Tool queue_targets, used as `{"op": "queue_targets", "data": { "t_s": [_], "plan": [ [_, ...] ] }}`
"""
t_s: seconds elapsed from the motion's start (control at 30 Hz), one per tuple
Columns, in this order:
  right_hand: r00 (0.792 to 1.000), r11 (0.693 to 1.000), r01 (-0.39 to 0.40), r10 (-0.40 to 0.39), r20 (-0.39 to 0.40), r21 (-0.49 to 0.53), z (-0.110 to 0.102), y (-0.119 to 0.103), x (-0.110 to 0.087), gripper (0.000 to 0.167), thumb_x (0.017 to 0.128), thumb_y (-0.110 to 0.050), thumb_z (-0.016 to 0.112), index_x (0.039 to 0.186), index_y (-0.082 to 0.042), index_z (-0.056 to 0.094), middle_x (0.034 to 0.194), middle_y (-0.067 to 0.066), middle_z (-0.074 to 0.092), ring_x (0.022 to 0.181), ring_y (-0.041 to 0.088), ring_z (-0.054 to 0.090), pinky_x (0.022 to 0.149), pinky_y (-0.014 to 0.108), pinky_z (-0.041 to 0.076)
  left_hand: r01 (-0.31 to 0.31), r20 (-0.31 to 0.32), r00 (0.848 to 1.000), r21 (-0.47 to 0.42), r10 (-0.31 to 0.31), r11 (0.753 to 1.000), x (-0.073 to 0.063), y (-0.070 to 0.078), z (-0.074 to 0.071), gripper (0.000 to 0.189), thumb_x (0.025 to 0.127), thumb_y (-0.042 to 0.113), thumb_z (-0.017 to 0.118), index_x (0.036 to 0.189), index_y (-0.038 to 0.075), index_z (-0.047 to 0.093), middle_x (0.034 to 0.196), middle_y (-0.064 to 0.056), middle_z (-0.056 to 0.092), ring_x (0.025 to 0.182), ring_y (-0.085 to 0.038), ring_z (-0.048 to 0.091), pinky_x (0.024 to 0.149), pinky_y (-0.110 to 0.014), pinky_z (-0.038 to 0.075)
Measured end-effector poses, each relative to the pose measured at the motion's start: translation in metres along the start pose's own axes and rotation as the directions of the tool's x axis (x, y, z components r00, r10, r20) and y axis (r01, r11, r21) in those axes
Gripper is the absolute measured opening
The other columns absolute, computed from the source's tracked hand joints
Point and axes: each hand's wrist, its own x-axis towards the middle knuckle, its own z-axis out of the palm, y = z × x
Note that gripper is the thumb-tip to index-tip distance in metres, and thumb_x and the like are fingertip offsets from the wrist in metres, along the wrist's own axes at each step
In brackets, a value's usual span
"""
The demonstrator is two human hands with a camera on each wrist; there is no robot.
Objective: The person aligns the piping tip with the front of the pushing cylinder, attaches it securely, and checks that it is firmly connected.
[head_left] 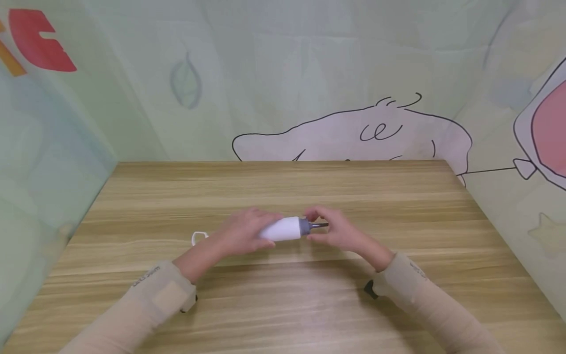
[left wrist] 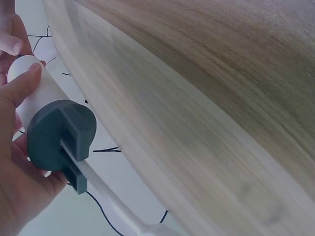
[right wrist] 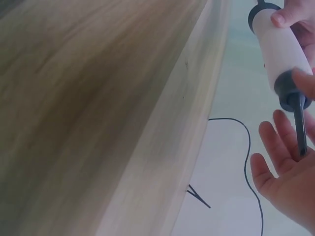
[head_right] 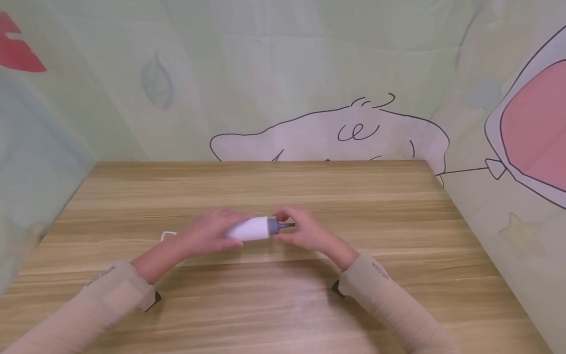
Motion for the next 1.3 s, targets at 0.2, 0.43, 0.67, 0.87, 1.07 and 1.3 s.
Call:
{"op": "queue_targets", "data": {
  "t_s": [0.2, 0.43, 0.67, 0.87, 1.07, 1.3],
  "plan": [
    [1.0, 1.0, -0.002, 0.002, 0.008, 0.029, 0.0002, 0.0001, 0.0002, 0.032, 0.076, -0.01, 0.068, 0.106, -0.004, 0.059, 0.098, 0.009, 0.064, 0.091, 0.02, 0.058, 0.083, 0.04, 0.048, 0.006, -0.006, 1.0, -0.001, -0.006, 1.0, 0.0009, 0.0003, 0.0009, 0.059, 0.071, 0.035, 0.071, 0.123, 0.014, 0.05, 0.113, -0.004, 0.061, 0.099, -0.025, 0.057, 0.08, -0.039, 0.048],
    [0.996, 0.997, -0.076, 0.074, 0.052, 0.029, -0.0012, 0.0029, -0.0009, 0.042, 0.082, -0.025, 0.062, 0.116, -0.001, 0.055, 0.108, 0.014, 0.062, 0.099, 0.024, 0.057, 0.084, 0.036, 0.049, 0.002, -0.005, 1.0, 0.012, -0.002, 1.0, 0.0008, 0.0004, 0.0018, 0.059, 0.071, 0.035, 0.071, 0.122, 0.013, 0.051, 0.114, -0.005, 0.061, 0.098, -0.025, 0.056, 0.078, -0.039, 0.048],
    [1.0, 1.0, 0.02, -0.02, 0.003, 0.012, -0.0007, -0.0006, 0.0, 0.043, 0.07, -0.008, 0.072, 0.109, -0.004, 0.053, 0.102, 0.009, 0.06, 0.096, 0.024, 0.053, 0.087, 0.05, 0.042, 0.01, 0.0, 1.0, -0.004, -0.01, 1.0, 0.0008, 0.0011, 0.0019, 0.06, 0.071, 0.035, 0.07, 0.123, 0.014, 0.05, 0.115, -0.005, 0.06, 0.1, -0.025, 0.056, 0.08, -0.039, 0.047],
    [1.0, 0.999, -0.023, 0.022, 0.008, 0.046, -0.0006, 0.001, -0.001, 0.029, 0.078, -0.014, 0.066, 0.104, -0.003, 0.059, 0.098, 0.009, 0.063, 0.092, 0.02, 0.057, 0.083, 0.041, 0.048, 0.009, -0.005, 1.0, -0.023, -0.009, 1.0, 0.0021, 0.0019, 0.0017, 0.059, 0.071, 0.033, 0.071, 0.123, 0.014, 0.05, 0.115, -0.005, 0.06, 0.101, -0.025, 0.056, 0.083, -0.041, 0.047],
    [0.995, 0.996, -0.091, 0.091, 0.033, 0.011, -0.0025, 0.0037, -0.0031, 0.039, 0.084, -0.026, 0.06, 0.113, -0.001, 0.057, 0.105, 0.013, 0.063, 0.098, 0.024, 0.058, 0.085, 0.041, 0.048, 0.003, 0.0, 1.0, -0.011, -0.003, 1.0, 0.002, 0.0021, 0.0032, 0.059, 0.071, 0.034, 0.071, 0.124, 0.016, 0.049, 0.115, -0.004, 0.06, 0.102, -0.025, 0.056, 0.082, -0.04, 0.047],
    [1.0, 1.0, 0.008, -0.008, 0.005, -0.008, -0.0015, 0.0032, -0.0022, 0.043, 0.07, -0.008, 0.073, 0.108, -0.002, 0.054, 0.101, 0.009, 0.062, 0.096, 0.025, 0.055, 0.088, 0.051, 0.041, -0.003, -0.012, 1.0, -0.008, 0.003, 1.0, 0.0017, 0.0019, 0.0044, 0.059, 0.071, 0.033, 0.071, 0.123, 0.015, 0.05, 0.114, -0.005, 0.061, 0.1, -0.026, 0.056, 0.079, -0.04, 0.048]
  ]
}}
